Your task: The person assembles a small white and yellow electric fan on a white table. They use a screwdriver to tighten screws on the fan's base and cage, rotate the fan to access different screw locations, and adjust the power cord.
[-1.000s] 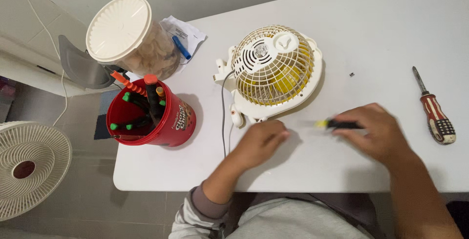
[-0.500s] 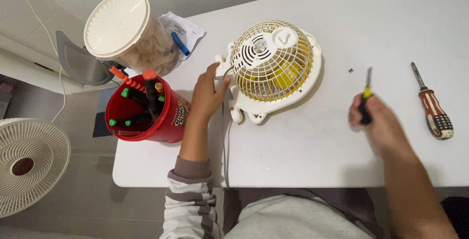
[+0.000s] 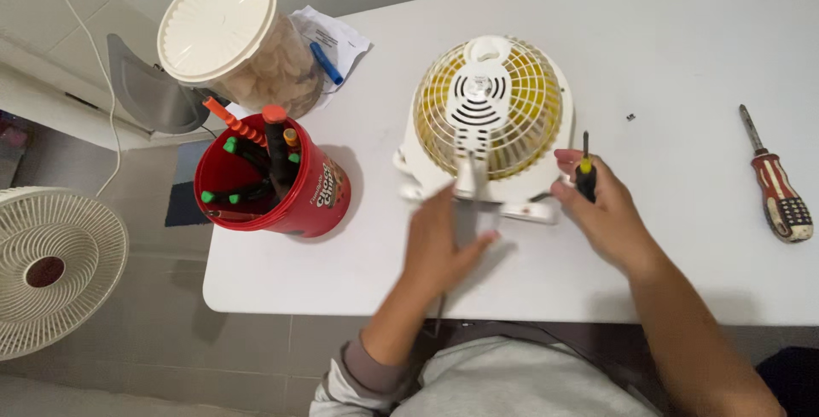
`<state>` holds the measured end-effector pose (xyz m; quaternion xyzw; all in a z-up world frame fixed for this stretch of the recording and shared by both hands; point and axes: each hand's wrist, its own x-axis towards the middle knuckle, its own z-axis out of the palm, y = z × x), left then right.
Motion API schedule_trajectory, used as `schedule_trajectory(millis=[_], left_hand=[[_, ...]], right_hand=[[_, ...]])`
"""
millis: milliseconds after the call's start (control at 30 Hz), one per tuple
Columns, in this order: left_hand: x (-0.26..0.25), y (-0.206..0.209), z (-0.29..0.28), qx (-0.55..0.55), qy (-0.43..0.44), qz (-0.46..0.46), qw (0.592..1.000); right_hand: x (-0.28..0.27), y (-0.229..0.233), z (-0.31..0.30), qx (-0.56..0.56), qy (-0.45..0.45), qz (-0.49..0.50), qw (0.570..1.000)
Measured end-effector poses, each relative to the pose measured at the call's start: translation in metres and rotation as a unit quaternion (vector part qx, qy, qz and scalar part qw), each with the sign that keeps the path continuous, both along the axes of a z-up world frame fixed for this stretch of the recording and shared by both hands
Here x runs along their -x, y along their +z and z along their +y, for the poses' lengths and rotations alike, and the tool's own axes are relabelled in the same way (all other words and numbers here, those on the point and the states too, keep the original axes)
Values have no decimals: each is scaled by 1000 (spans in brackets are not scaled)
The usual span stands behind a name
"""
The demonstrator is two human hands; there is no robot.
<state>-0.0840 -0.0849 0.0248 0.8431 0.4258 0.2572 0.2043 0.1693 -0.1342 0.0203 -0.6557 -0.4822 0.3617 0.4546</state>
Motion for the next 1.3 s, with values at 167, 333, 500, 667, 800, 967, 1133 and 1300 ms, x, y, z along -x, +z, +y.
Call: schedule_trajectory(millis=[167, 333, 500, 667, 800, 967, 1133, 1300], left_hand=[[-33, 10, -44, 107, -160, -81, 978], [-35, 22, -41, 162, -291, -102, 938], [3, 23, 15, 128, -66, -178, 973], [22, 20, 87, -89, 56, -129, 986], [25, 7, 98, -38, 25, -117, 992], [31, -8, 90, -41, 35, -110, 992], [35, -18, 79, -61, 102, -67, 991], [36, -29, 94, -28, 64, -136, 988]], right_hand=[[-5, 26, 24, 51, -12, -142, 988], [3, 56, 8, -12, -38, -216, 976], [17, 61, -6, 128, -28, -177, 975], [5, 50, 5, 39, -4, -137, 990], [-24, 45, 33, 160, 22, -165, 973], [-46, 39, 66, 166, 65, -168, 970], [-36, 25, 85, -28, 8, -98, 995], [-31, 15, 86, -51, -25, -151, 987]])
